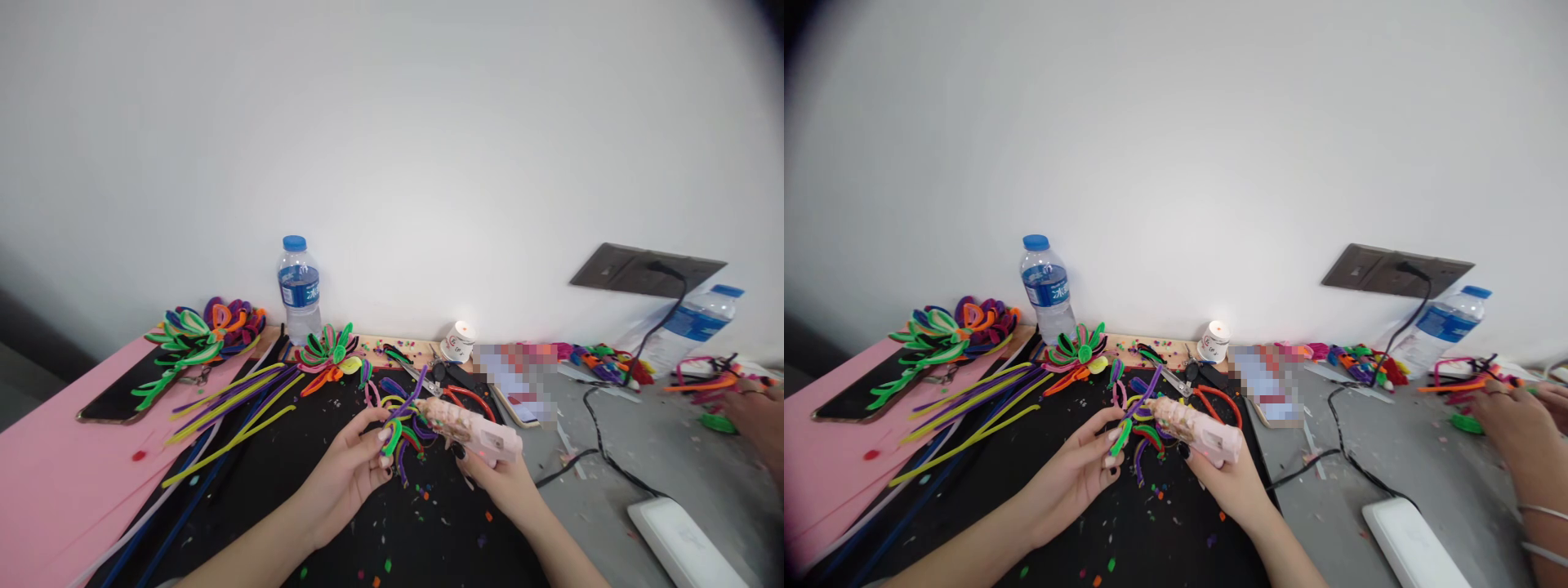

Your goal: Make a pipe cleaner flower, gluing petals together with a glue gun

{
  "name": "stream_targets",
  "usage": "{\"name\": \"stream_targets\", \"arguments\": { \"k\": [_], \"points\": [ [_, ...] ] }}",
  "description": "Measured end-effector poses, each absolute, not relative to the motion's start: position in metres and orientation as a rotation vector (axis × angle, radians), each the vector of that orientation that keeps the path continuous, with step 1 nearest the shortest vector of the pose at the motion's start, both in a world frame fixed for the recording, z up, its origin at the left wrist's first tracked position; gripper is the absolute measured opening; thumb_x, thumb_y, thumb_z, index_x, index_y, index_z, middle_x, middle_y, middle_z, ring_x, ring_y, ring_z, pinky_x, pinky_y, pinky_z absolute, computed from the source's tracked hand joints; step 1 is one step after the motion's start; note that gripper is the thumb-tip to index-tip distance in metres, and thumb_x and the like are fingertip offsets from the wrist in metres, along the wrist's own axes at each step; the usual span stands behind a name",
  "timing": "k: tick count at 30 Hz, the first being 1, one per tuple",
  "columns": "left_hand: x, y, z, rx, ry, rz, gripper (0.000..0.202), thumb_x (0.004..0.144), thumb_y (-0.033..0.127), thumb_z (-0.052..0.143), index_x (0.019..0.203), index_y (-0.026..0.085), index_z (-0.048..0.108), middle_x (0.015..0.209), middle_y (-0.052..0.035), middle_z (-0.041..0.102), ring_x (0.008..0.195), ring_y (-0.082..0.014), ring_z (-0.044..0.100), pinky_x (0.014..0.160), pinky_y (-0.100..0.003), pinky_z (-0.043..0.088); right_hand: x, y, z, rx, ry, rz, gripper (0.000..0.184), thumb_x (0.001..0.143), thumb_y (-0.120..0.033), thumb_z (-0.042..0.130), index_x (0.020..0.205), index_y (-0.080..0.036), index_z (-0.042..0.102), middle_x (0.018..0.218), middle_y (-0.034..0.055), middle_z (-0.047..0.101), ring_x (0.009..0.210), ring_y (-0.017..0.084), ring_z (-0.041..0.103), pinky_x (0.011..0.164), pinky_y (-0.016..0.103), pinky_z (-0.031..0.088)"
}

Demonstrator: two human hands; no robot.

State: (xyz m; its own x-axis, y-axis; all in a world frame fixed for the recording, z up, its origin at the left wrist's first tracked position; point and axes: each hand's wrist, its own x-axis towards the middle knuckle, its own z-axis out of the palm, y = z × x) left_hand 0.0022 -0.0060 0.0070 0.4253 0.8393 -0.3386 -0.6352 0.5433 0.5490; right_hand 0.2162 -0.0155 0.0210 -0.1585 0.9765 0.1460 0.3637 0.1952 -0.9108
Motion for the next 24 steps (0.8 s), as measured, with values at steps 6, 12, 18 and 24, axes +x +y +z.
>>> {"name": "stream_targets", "arguments": {
  "k": [6,12,18,24],
  "points": [
    [0.002,-0.005,0.006,0.360,0.634,0.946,0.020,0.074,0.015,0.063,0.093,0.020,0.059,0.067,0.0032,0.051,0.054,-0.0044,0.049,0.055,-0.017,0.043,0.217,-0.017,0.024,-1.331,-1.722,0.868,0.029,0.075,-0.025,0.054,0.100,-0.016,0.064,0.087,0.0085,0.071,0.078,0.026,0.065,0.069,0.033,0.054],
    [0.002,-0.004,0.006,0.357,0.637,0.944,0.020,0.074,0.014,0.063,0.093,0.020,0.059,0.068,0.0030,0.051,0.054,-0.0042,0.049,0.055,-0.017,0.043,0.220,-0.017,0.018,-1.363,-1.749,0.821,0.023,0.073,-0.024,0.055,0.093,-0.018,0.065,0.075,0.0056,0.070,0.063,0.023,0.063,0.055,0.029,0.053],
    [0.002,-0.004,0.006,0.379,0.628,0.956,0.021,0.072,0.016,0.065,0.091,0.021,0.059,0.069,0.0032,0.052,0.055,-0.0045,0.049,0.055,-0.018,0.042,0.221,-0.023,0.010,-1.416,-1.605,0.779,0.024,0.065,-0.023,0.061,0.087,-0.016,0.063,0.077,0.0069,0.068,0.066,0.023,0.064,0.059,0.030,0.054],
    [0.001,-0.005,0.009,0.445,0.600,0.958,0.019,0.073,0.018,0.065,0.091,0.021,0.059,0.067,0.0034,0.052,0.054,-0.0046,0.048,0.055,-0.018,0.040,0.213,-0.020,0.026,-1.276,-1.791,1.044,0.027,0.069,-0.018,0.054,0.093,-0.014,0.066,0.083,0.0076,0.070,0.070,0.023,0.065,0.064,0.031,0.054]
  ]
}}
